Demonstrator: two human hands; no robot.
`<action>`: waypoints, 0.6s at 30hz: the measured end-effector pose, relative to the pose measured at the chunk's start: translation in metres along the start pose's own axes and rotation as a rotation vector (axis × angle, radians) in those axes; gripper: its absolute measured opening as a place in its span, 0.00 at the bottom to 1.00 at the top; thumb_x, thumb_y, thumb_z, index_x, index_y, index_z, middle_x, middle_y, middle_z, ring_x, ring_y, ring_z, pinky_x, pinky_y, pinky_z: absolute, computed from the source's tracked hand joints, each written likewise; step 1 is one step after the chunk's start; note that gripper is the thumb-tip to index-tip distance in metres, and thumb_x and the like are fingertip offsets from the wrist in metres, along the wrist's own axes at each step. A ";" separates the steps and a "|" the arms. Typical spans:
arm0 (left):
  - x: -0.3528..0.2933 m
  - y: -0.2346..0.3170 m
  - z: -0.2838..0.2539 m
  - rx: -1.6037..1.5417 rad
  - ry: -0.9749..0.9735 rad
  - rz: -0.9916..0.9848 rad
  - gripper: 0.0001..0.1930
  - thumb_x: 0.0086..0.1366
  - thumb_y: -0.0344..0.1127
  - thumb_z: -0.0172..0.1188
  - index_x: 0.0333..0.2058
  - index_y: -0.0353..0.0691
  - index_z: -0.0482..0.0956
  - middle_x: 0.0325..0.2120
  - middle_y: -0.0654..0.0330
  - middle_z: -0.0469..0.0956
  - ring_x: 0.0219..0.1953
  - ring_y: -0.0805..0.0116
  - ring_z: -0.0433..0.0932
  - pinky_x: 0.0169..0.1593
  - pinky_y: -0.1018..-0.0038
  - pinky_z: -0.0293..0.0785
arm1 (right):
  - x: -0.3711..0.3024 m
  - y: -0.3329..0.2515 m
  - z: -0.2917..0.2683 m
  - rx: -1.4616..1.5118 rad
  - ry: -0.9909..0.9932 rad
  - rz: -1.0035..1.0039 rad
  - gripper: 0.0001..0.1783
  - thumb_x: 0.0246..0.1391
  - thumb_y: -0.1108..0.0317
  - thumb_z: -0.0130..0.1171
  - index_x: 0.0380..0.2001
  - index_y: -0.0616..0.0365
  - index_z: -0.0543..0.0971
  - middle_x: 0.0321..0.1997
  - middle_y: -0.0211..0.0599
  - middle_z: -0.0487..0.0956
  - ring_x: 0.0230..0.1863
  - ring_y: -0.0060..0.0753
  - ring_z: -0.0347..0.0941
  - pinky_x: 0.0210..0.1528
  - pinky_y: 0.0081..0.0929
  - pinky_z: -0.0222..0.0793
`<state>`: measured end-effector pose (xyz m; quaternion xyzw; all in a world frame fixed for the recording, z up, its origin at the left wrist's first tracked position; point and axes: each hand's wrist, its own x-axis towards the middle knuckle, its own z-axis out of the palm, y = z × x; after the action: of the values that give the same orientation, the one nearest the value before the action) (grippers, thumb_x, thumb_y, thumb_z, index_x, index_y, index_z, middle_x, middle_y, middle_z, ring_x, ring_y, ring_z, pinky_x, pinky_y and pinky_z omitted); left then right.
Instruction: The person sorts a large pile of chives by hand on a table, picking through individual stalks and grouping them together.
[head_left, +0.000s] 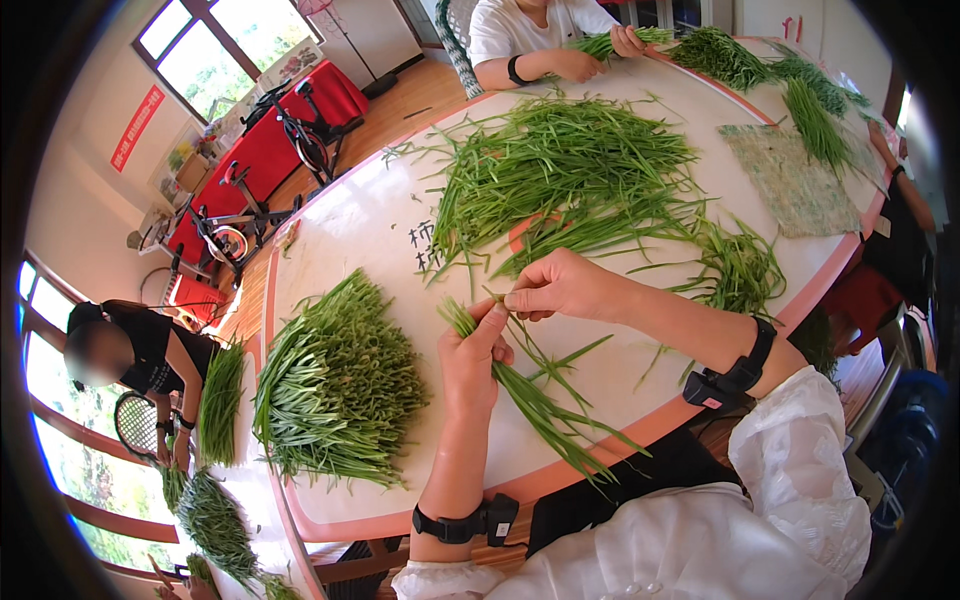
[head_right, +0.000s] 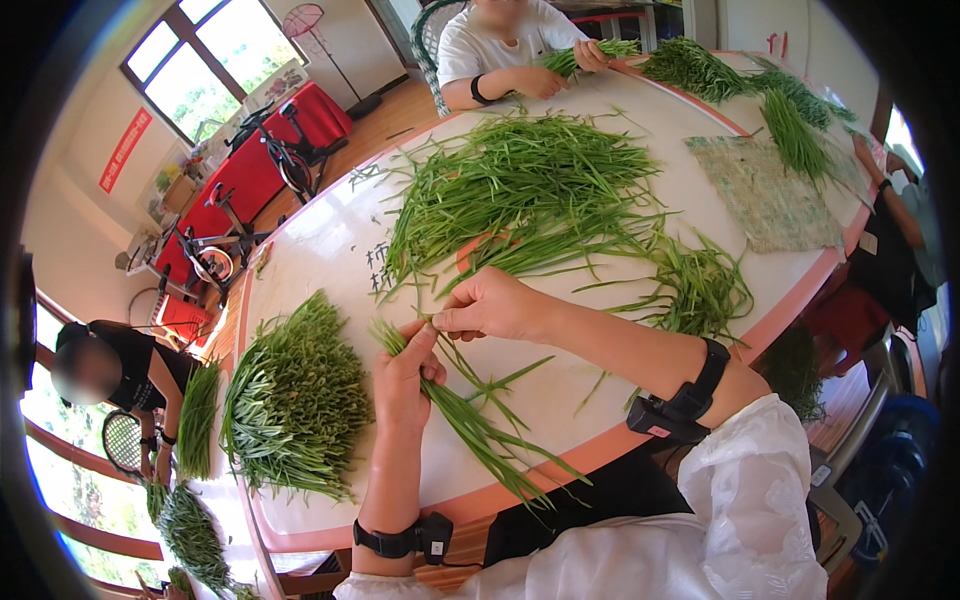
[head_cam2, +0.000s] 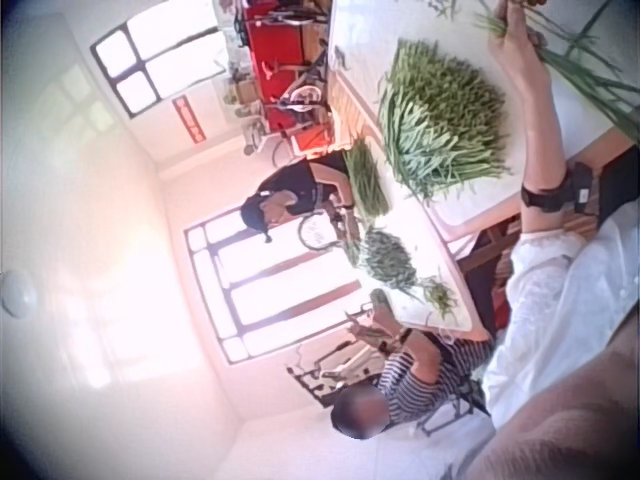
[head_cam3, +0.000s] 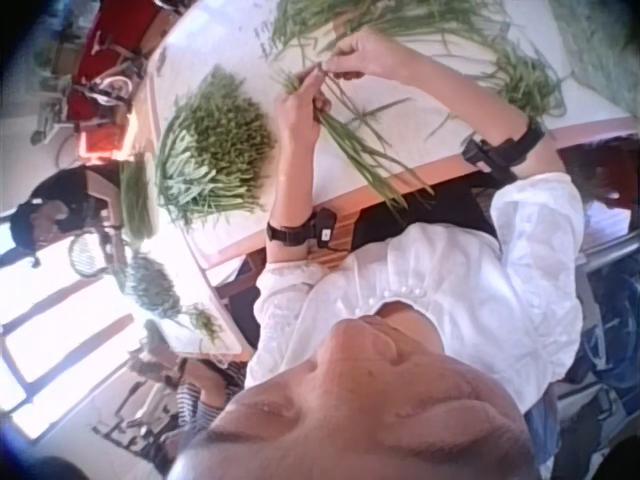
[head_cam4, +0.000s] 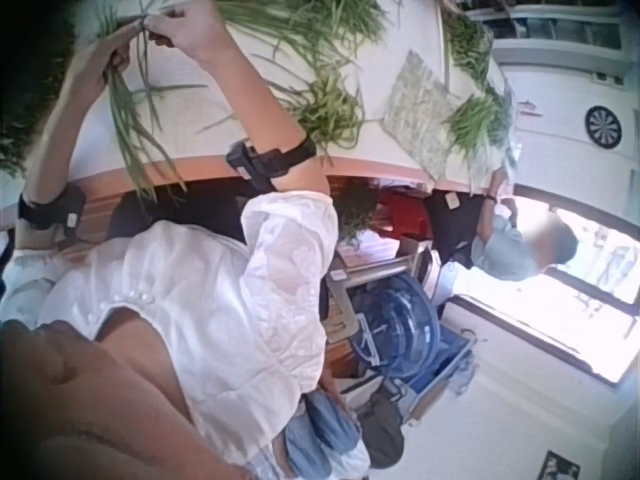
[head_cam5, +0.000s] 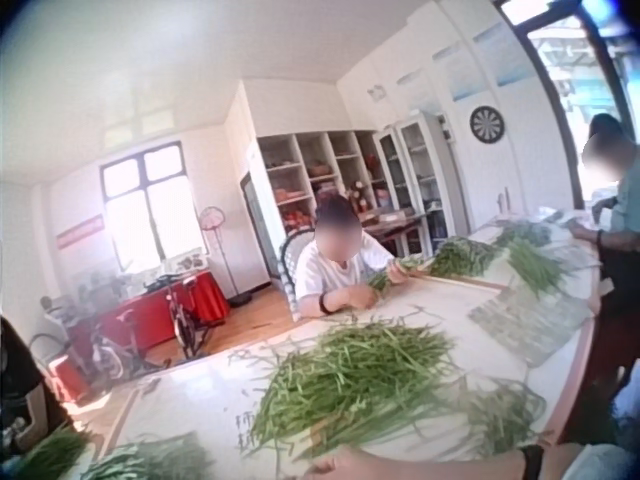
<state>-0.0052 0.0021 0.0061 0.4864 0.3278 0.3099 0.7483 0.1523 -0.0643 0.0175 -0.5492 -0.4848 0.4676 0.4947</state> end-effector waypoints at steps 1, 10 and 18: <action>0.001 0.000 -0.001 0.014 0.000 0.000 0.12 0.57 0.31 0.58 0.38 0.31 0.72 0.14 0.68 0.62 0.15 0.79 0.59 0.19 0.79 0.58 | -0.002 -0.004 0.000 -0.158 0.048 -0.057 0.12 0.52 0.62 0.56 0.27 0.61 0.78 0.22 0.27 0.75 0.24 0.18 0.68 0.29 0.15 0.65; -0.005 0.009 0.000 -0.027 -0.172 -0.138 0.10 0.56 0.33 0.58 0.34 0.33 0.72 0.15 0.70 0.58 0.15 0.80 0.57 0.18 0.82 0.55 | -0.048 -0.042 -0.040 0.056 0.128 -0.034 0.10 0.50 0.67 0.55 0.24 0.63 0.76 0.21 0.29 0.75 0.23 0.17 0.68 0.27 0.17 0.65; -0.008 0.017 0.000 -0.313 -0.208 -0.145 0.09 0.63 0.36 0.51 0.38 0.39 0.71 0.22 0.68 0.65 0.21 0.78 0.62 0.24 0.81 0.61 | -0.126 -0.041 -0.107 -0.990 0.258 0.255 0.13 0.48 0.63 0.54 0.26 0.65 0.76 0.21 0.37 0.75 0.22 0.31 0.70 0.28 0.28 0.67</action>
<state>-0.0126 0.0012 0.0239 0.3688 0.2309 0.2503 0.8649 0.2439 -0.1973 0.0708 -0.8249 -0.5122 0.1676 0.1707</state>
